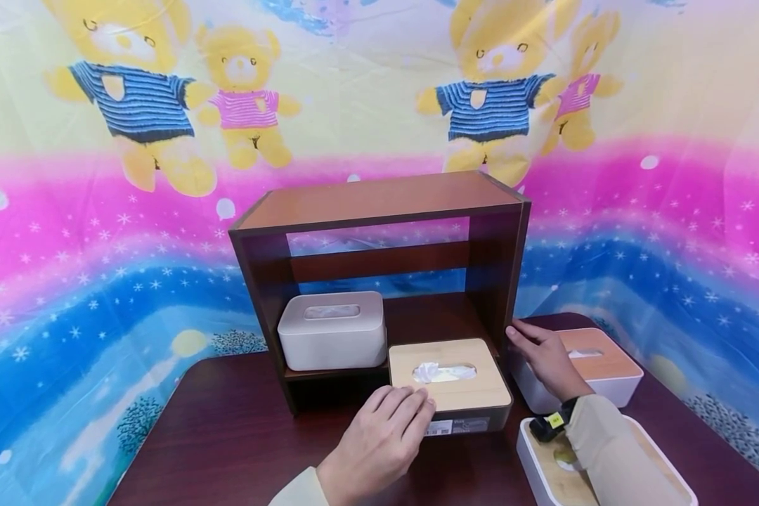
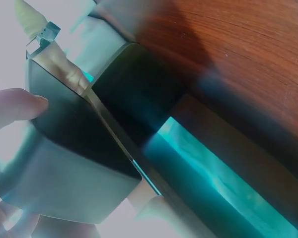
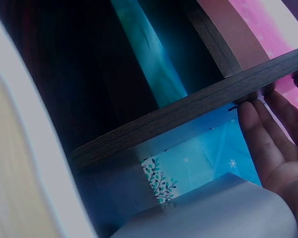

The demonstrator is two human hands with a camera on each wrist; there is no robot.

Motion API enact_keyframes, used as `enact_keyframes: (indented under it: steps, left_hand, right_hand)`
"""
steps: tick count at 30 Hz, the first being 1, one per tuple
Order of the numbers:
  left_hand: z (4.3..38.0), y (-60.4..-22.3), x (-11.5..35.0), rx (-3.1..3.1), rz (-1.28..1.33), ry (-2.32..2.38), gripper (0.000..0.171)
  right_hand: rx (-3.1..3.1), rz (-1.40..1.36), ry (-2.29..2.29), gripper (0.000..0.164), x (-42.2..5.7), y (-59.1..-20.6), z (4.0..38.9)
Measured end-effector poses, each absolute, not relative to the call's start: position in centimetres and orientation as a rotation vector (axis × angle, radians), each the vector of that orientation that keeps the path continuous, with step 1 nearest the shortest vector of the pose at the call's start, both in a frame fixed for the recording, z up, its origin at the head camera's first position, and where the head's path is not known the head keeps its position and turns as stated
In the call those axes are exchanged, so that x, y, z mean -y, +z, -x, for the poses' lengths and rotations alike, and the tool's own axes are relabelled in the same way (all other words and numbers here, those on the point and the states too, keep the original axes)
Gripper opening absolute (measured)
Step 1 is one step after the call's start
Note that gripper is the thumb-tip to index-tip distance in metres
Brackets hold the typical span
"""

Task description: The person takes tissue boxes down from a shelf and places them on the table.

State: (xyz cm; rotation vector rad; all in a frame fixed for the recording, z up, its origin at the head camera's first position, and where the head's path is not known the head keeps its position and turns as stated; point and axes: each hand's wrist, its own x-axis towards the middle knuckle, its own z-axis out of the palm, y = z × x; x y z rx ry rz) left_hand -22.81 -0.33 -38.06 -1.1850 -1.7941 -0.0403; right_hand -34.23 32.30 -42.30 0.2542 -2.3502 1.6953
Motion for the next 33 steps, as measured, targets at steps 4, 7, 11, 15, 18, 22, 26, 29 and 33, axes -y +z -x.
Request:
enact_keyframes:
  steps: [4,7,11,15,18,22,26,29,33]
  left_hand:
    - [22.6,-37.9,0.4,1.757,1.175,-0.017,0.029]
    - [22.5,-38.0,0.5,1.733,1.173,-0.007,0.029]
    - [22.3,-38.3,0.7,1.759,1.196,-0.057,0.03]
    - [22.2,-38.7,0.8,1.766,1.211,-0.092,0.03]
    - [22.0,-38.7,0.8,1.748,1.208,-0.066,0.03]
    - [21.7,-38.4,0.9,1.723,1.204,-0.026,0.03]
    - [21.5,-38.3,0.9,1.692,1.198,-0.006,0.029]
    - [21.3,-38.5,1.0,1.681,1.199,-0.01,0.029]
    - [21.4,-39.0,1.0,1.628,1.192,0.003,0.03]
  right_hand:
    - [2.355,-0.259,1.686,0.062,-32.3,-42.2,34.2]
    - [2.357,-0.262,1.687,0.061,-32.4,-42.3,34.2]
    - [2.349,-0.275,1.7,0.06,-32.4,-42.3,34.3]
    - [2.347,-0.282,1.69,0.06,-32.3,-42.3,34.3]
    - [2.357,-0.265,1.676,0.061,-32.3,-42.2,34.3]
    - [2.36,-0.246,1.688,0.061,-32.3,-42.1,34.3]
    - [2.358,-0.255,1.696,0.06,-32.3,-42.1,34.3]
    - [2.361,-0.276,1.689,0.06,-32.4,-42.1,34.2]
    - [2.357,-0.291,1.693,0.059,-32.4,-42.1,34.1]
